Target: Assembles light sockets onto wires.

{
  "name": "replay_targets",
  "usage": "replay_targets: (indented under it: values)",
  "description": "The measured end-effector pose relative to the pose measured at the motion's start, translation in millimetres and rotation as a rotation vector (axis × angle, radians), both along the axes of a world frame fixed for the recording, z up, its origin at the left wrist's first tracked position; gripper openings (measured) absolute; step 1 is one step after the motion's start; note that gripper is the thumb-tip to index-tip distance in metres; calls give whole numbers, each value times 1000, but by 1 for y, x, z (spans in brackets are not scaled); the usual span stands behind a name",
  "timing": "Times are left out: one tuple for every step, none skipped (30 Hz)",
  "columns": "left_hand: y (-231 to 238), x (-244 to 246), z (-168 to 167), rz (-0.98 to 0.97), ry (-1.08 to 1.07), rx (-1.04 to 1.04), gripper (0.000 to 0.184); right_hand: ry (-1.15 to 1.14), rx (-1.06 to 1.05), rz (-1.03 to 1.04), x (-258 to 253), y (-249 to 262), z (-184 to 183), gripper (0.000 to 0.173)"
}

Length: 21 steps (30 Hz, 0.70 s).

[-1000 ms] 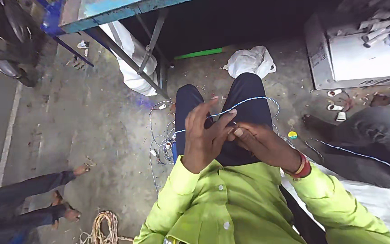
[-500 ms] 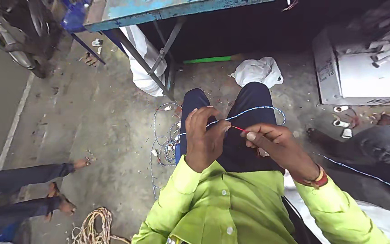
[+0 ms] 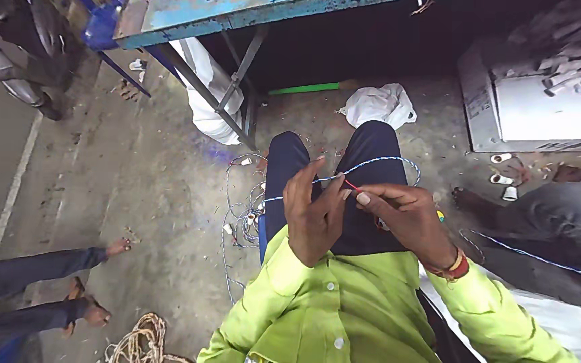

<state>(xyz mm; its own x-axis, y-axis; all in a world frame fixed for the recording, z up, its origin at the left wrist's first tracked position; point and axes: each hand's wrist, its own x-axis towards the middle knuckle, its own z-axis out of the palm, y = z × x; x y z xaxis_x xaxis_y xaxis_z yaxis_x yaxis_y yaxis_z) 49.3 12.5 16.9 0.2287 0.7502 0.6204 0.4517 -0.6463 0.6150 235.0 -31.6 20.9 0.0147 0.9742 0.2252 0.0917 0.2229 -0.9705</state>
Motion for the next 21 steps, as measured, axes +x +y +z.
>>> replay_targets:
  values:
    - [-1,1,0,-5,-8,-24,21,-9,12,2,0,0,0,17]
    - [-1,1,1,-14,-21,-51,22,-24,23,3,0,1,0,17]
    - [-1,1,1,-30,-41,-82,23,-44,32,2,0,1,1,17]
    - [-1,1,1,-49,-65,-115,24,-63,41,2,0,1,1,18]
    - [0,0,0,-69,-86,-149,26,-81,48,1,0,1,1,18]
    - [0,0,0,-87,-105,-179,27,-98,53,0,0,1,0,18]
    - [1,1,0,-97,-120,-204,28,-113,54,-1,1,1,0,17]
    - [1,1,0,-107,-134,-235,28,-129,54,-4,1,2,0,17]
    - [1,0,1,-118,-149,-276,28,-136,48,-8,1,2,-1,17]
    - [1,-1,2,-132,-174,-322,27,-138,39,-8,2,1,-1,17]
    - [2,-1,3,-150,-205,-369,26,-136,30,-6,2,1,-1,16]
    - [2,-2,4,-172,-246,-410,24,-136,21,-9,1,1,0,16]
    - [2,-2,4,-194,-296,-450,22,-141,15,-12,1,1,0,16]
    - [3,-2,4,-214,-346,-488,20,-152,13,-16,1,0,0,16]
    - [2,-2,4,-231,-382,-524,18,-163,12,-19,1,0,1,17]
    - [2,-2,5,-241,-409,-549,16,-174,11,-21,1,0,1,17]
    - [1,-2,5,-247,-424,-562,14,-183,9,-24,0,0,1,17]
    - [0,-2,5,-247,-435,-566,12,-187,7,-23,0,0,1,17]
    - [0,-2,5,-246,-440,-566,10,-185,2,-22,1,0,1,17]
    - [-1,-2,4,-245,-440,-564,9,-184,-6,-22,1,1,1,17]
    - [-1,-2,4,-245,-434,-558,7,-181,-13,-22,1,1,2,17]
